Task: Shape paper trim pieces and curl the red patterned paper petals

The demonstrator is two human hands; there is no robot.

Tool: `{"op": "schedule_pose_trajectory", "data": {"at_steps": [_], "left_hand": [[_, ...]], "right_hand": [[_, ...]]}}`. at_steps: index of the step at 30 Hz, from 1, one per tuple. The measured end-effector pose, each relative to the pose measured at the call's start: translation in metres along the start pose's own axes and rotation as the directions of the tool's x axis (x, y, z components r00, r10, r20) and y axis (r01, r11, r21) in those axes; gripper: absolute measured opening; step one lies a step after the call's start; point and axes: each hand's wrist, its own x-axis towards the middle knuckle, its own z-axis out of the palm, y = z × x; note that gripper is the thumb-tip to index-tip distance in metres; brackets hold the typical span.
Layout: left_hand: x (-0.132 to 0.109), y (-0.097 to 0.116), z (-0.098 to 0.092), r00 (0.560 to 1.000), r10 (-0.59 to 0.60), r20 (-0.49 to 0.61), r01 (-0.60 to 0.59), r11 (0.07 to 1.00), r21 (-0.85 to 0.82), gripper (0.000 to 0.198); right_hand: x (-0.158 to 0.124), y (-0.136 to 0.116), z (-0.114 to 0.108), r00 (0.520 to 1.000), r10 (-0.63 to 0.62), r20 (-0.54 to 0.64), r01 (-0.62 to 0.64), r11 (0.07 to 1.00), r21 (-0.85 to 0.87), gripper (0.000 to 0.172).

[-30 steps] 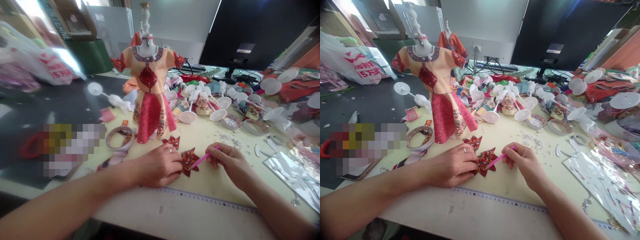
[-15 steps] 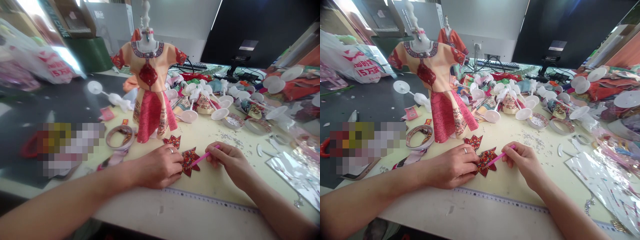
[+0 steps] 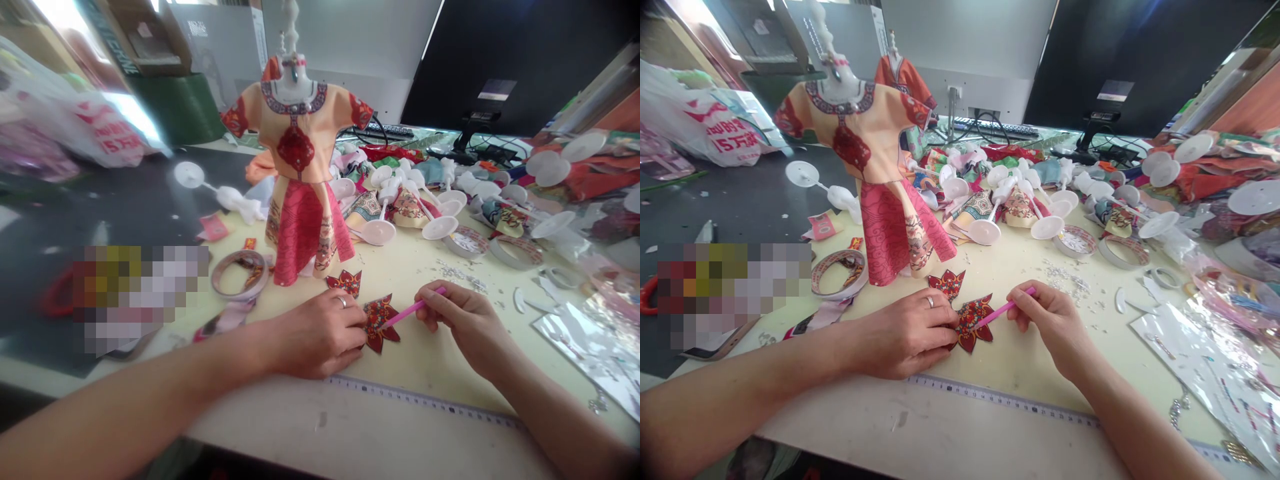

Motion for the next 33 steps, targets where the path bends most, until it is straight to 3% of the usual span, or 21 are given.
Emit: {"op": "schedule_pose_trajectory", "data": {"at_steps": [14, 33], "left_hand": [[-0.0002, 0.0, -0.0003, 1.0, -0.013, 0.013, 0.013, 1.0, -0.012, 0.021], [-0.0014, 0.0011, -0.0015, 1.0, 0.003, 0.019, -0.005, 0.997, 0.082, 0.018]], "right_hand": [[-0.0045, -0.0037, 0.0017, 0.997, 0.014, 0.074, -0.014, 1.0, 0.011, 0.028], [-0.0007, -0.0032, 0.004, 0.999, 0.023, 0.031, -0.018, 0.99, -0.143, 0.041]]}}
